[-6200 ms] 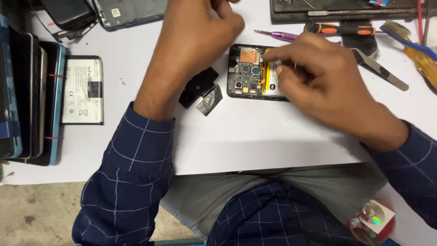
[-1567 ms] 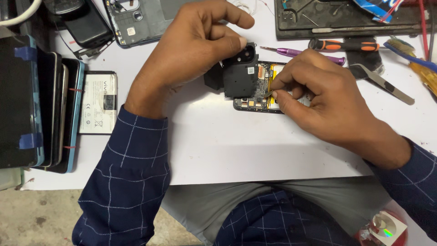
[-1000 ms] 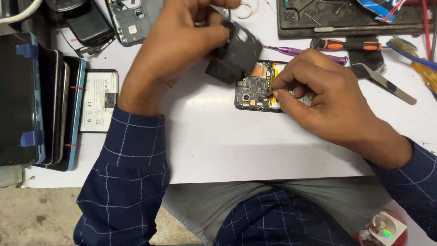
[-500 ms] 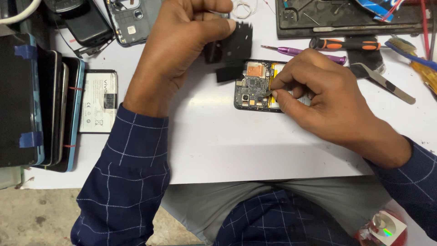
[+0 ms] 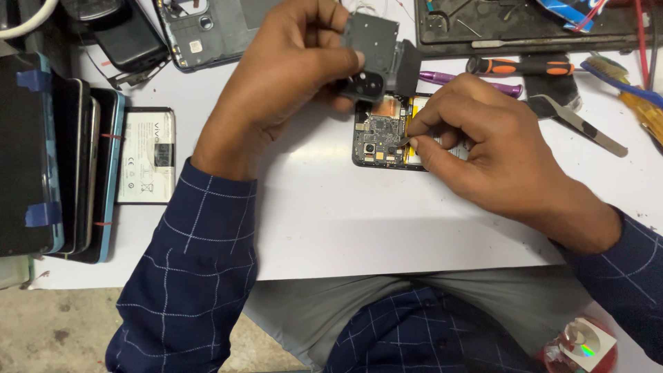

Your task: The person repairs a disassembled smartphone on a white workbench. They press on the internal components, lift the camera module cover aside, and use a purple screwdriver to unscrew and pry at the battery and midframe of the phone, working on the exposed internals throughout the clip.

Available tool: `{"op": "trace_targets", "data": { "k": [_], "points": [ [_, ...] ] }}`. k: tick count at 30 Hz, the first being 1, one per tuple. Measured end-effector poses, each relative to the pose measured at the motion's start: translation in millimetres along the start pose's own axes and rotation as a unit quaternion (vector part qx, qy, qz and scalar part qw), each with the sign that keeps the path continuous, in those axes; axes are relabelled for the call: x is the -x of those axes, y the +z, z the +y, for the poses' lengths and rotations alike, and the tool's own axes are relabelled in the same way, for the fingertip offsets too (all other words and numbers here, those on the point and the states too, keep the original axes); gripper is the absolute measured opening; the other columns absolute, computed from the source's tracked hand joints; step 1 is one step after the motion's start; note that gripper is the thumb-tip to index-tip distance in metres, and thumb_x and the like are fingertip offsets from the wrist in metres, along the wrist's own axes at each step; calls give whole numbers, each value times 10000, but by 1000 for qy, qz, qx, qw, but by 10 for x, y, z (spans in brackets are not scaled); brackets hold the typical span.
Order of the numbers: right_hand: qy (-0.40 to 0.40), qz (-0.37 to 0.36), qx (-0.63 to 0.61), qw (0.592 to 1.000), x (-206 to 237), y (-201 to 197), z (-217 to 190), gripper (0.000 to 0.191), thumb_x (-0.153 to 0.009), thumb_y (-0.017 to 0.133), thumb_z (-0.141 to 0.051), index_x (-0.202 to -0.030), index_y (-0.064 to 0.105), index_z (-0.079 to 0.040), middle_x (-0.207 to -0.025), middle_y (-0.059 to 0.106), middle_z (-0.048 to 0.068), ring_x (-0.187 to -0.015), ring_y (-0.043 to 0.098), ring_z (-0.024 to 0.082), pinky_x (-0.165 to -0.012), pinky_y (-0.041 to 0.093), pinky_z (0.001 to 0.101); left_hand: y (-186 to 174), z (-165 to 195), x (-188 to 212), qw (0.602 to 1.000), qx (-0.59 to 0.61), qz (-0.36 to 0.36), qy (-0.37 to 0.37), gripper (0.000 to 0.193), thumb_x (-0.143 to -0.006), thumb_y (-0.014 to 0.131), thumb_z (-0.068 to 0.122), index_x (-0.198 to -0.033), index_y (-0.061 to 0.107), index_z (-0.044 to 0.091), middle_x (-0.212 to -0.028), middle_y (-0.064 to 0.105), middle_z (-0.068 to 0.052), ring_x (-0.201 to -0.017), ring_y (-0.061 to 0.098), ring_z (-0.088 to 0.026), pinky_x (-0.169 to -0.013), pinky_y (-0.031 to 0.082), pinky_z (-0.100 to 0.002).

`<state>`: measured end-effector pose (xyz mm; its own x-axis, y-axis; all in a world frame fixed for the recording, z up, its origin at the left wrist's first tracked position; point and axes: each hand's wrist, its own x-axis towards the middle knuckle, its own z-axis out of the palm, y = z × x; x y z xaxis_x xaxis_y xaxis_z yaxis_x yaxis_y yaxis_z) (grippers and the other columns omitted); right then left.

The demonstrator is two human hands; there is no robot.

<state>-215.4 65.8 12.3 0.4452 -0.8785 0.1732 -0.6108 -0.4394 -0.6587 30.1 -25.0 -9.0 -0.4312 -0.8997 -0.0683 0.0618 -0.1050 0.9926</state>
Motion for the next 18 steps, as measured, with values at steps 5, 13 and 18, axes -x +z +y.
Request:
{"op": "trace_targets", "data": {
  "k": [5, 13, 18],
  "points": [
    [-4, -1, 1, 1000, -3, -3, 0, 136, -900, 725, -55, -1031, 707, -25, -1013, 619, 62, -794, 612, 115, -680, 524, 245, 90, -32, 39, 999, -41, 26, -20, 506, -813, 677, -43, -1281, 514, 64, -727, 532, 32, -550, 623, -70, -458, 585, -244],
    [4, -4, 6, 1000, -4, -4, 8, 141, -891, 735, -56, -1027, 713, -23, -987, 598, 58, -761, 592, 113, -656, 506, 246, 106, 2, -1, 991, -122, -49, 2, 241, -906, 688, 17, -1144, 645, 8, -669, 584, 33, -519, 640, -69, -426, 541, -238],
    [-5, -3, 5, 1000, -2, -6, 16, 142, -888, 741, -57, -1024, 716, -24, -995, 596, 59, -761, 587, 110, -656, 498, 246, 138, 50, 35, 991, -123, -61, 5, 212, -916, 687, 26, -1121, 643, -3, -637, 589, 29, -493, 652, -76, -406, 525, -236]
  ]
}}
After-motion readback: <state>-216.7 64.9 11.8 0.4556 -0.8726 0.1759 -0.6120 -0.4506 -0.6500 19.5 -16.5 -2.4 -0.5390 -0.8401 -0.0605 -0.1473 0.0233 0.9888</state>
